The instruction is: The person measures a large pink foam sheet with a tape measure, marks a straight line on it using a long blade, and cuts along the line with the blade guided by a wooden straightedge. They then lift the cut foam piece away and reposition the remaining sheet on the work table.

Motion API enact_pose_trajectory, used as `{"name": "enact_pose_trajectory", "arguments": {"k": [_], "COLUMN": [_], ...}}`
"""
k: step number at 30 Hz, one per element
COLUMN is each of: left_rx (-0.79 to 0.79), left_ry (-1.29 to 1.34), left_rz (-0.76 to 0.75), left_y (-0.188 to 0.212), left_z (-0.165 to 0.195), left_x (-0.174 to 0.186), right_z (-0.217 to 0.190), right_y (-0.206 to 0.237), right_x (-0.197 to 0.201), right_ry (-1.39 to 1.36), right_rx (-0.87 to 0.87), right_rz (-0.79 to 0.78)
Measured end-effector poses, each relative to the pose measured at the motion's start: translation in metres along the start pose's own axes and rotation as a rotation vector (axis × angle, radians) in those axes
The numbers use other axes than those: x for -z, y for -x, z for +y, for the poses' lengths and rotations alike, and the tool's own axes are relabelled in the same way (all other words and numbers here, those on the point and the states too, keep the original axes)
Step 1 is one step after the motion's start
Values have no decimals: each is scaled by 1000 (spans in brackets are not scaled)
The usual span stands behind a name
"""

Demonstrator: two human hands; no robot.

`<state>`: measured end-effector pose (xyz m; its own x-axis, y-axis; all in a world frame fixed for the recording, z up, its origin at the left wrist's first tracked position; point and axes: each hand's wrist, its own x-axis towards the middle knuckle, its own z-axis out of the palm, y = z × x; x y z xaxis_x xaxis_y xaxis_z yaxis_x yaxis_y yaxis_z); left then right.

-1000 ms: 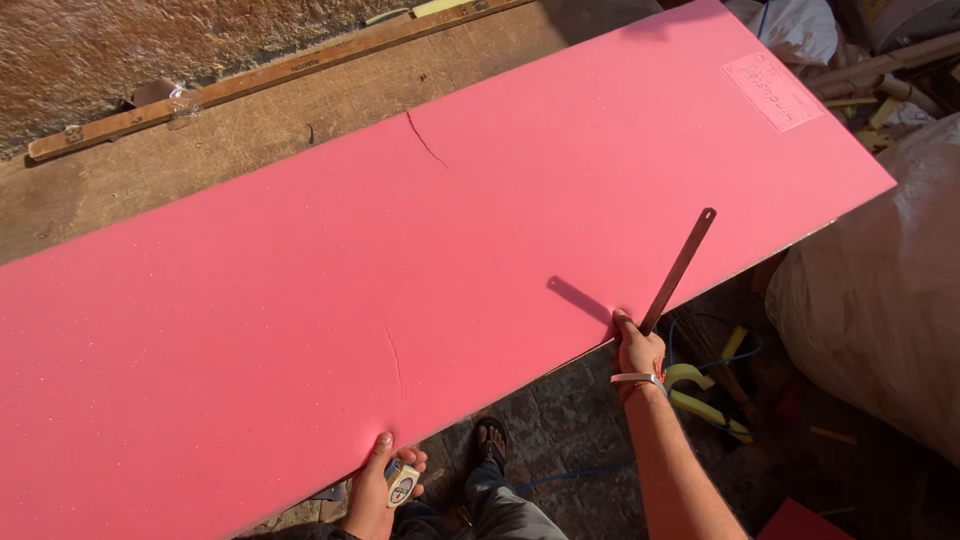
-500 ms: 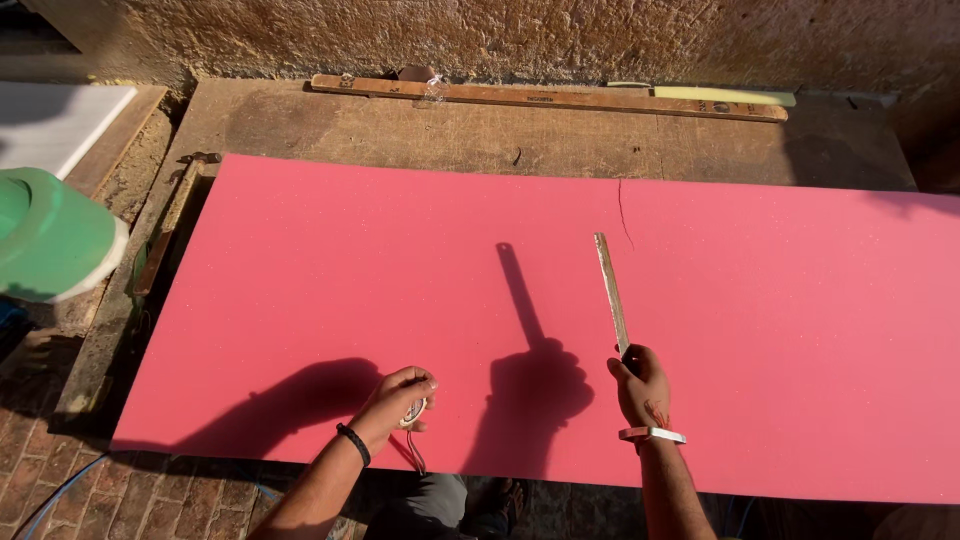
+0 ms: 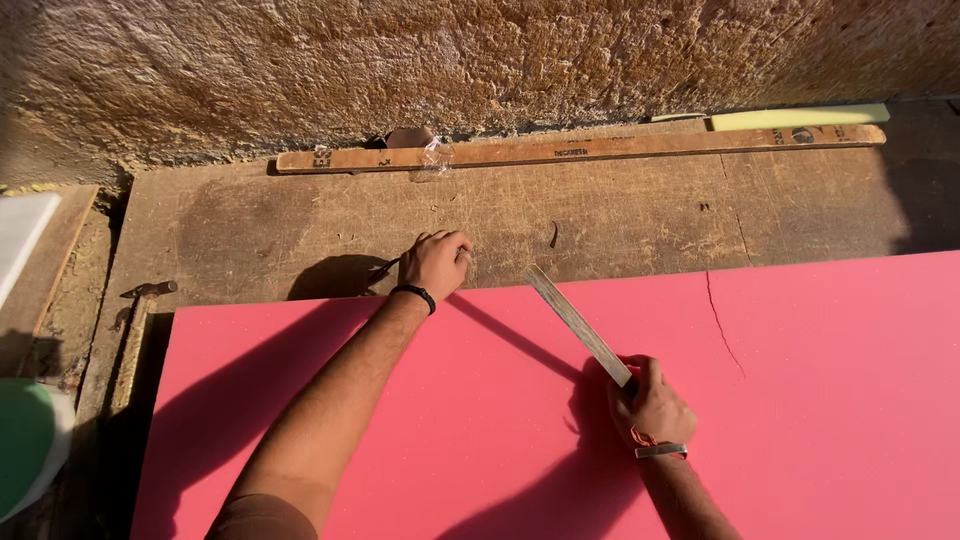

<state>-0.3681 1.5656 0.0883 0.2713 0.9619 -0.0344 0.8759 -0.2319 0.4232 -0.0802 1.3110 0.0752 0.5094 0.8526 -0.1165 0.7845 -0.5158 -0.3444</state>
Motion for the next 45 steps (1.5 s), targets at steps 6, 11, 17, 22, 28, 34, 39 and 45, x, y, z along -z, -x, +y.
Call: {"name": "enact_pose_trajectory", "arguments": {"k": [6, 11, 17, 22, 28, 34, 39, 45], "left_rx": [-119, -267, -309, -394, -466, -624, -727, -676], "left_ry": [-184, -379, -895, -627, -582, -704, -577, -678], "left_rz": [-40, 109, -246, -168, 84, 140, 120, 182], "left_y": [-176, -271, -267, -187, -58, 74, 174, 232], "left_z": [-22, 21, 61, 78, 88, 103, 131, 188], "left_x": [-90, -143, -102, -23, 108, 157, 115, 58], "right_z": [31, 37, 36, 39, 40, 93, 189, 321], "right_y": [-2, 4, 6, 7, 10, 139, 252, 281], "right_x": [-32, -32, -23, -25, -2, 104, 242, 296], "right_ry": [84, 37, -80, -137, -337, -1132, -1074, -307], "right_rx": [2, 35, 106, 129, 229, -143, -216, -58], "right_rz": [91, 143, 167, 126, 190, 162, 49, 237]}}
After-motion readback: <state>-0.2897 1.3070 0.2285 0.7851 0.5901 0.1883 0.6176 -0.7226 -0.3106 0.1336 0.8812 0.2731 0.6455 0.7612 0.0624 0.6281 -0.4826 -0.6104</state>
